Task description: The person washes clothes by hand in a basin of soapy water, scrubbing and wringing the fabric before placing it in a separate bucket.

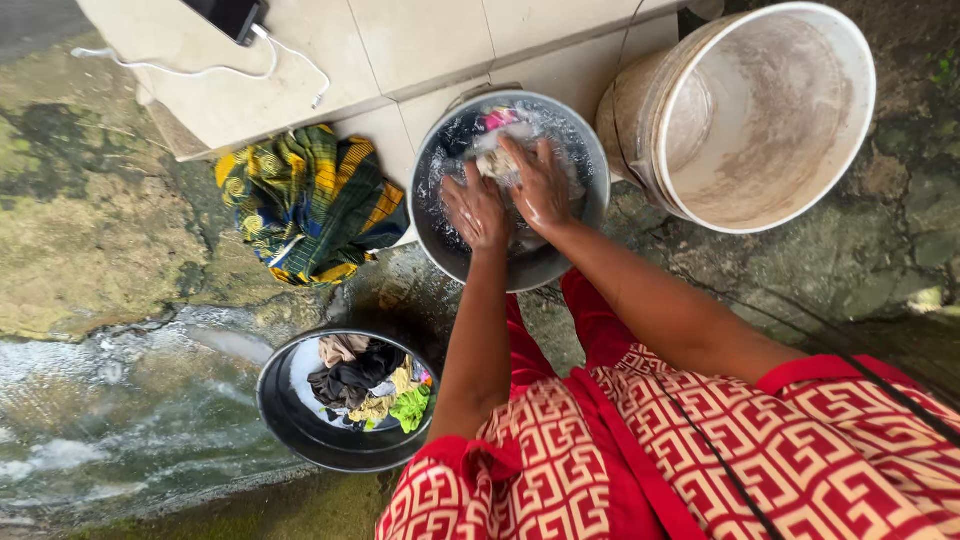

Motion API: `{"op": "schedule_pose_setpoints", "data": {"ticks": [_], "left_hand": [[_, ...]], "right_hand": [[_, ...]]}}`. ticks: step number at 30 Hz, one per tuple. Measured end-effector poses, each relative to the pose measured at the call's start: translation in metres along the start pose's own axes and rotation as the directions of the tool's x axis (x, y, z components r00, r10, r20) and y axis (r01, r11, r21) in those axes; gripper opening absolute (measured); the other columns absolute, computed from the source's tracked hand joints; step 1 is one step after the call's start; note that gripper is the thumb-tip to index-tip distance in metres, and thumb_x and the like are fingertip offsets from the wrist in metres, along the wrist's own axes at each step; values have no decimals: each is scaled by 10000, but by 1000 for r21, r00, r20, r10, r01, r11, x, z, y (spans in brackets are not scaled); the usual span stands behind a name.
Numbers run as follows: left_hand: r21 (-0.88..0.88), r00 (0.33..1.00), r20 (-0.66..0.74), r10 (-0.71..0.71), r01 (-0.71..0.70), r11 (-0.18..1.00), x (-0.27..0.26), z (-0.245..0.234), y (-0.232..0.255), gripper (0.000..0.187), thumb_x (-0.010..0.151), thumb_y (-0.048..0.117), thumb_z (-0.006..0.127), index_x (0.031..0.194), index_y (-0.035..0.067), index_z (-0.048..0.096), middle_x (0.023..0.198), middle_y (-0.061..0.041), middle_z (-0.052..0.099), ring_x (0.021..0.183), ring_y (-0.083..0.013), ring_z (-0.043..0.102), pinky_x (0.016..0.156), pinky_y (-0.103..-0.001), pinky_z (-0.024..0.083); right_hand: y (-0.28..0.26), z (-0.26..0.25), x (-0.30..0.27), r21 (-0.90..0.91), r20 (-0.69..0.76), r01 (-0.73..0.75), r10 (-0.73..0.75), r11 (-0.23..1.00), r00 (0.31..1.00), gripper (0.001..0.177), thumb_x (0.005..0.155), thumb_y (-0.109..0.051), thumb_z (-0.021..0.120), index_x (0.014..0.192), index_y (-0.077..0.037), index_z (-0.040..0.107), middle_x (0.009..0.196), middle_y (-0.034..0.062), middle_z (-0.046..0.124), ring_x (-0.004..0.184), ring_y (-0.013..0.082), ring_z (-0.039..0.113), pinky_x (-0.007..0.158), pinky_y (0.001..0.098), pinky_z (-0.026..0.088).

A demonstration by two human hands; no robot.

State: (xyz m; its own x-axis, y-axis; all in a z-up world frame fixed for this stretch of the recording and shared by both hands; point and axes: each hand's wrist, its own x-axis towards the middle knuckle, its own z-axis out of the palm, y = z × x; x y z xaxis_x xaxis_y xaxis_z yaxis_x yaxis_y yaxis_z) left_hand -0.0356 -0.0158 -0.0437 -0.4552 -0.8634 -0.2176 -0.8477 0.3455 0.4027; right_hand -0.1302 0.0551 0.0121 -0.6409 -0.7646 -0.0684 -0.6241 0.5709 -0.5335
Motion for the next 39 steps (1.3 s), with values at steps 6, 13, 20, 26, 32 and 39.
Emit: {"op": "schedule_pose_setpoints", "data": {"ticks": [6,13,20,26,32,39], "left_hand": [[-3,985,-32,-167,167,986,35,117,-48,498,983,387,586,1393,106,552,1296,-202,622,1175,-355,623,968,-470,563],[-33,943,116,-313,319,947,57,112,-44,438,1054,427,554,1335,92,572,1237,-135,627,1106,-272,656,926,-378,588],[55,977,144,-156,150,987,39,8,-4,280,948,247,638,1173,89,690,1123,-119,619,1021,-269,649,836,-383,593],[-305,941,-281,191,-276,911,-11,-104,28,219,861,147,707,1057,74,770,946,-82,600,893,-271,639,770,-404,593],[-558,931,-229,285,-365,745,-46,-179,69,201,952,138,638,1105,53,738,903,-85,600,763,-216,611,599,-359,557],[-760,987,-131,88,-157,631,-54,-241,69,271,966,243,713,932,-25,694,831,-133,648,717,-213,570,677,-364,484]], "right_hand": [[43,56,15,17,218,-149,142,989,966,630,795,-21,769,1388,-135,588,1084,174,623,1026,322,616,874,424,510],[74,96,24,59,392,-288,243,956,887,456,863,-8,729,1299,-101,637,1107,144,668,1049,254,647,891,380,532],[66,67,28,318,242,-291,219,903,945,289,930,6,690,1210,-67,686,1130,114,712,1072,185,678,908,335,554],[19,-52,22,644,92,-30,-39,765,995,179,997,50,703,1160,-21,707,1170,104,740,1127,134,691,951,316,556],[-56,-165,-5,583,46,273,-367,765,929,604,728,12,790,1300,62,603,1288,193,612,1206,295,566,1004,409,455],[-61,-172,-15,380,223,90,-186,921,957,301,890,6,703,1185,-47,724,1078,151,605,1035,279,631,903,370,556]]}}
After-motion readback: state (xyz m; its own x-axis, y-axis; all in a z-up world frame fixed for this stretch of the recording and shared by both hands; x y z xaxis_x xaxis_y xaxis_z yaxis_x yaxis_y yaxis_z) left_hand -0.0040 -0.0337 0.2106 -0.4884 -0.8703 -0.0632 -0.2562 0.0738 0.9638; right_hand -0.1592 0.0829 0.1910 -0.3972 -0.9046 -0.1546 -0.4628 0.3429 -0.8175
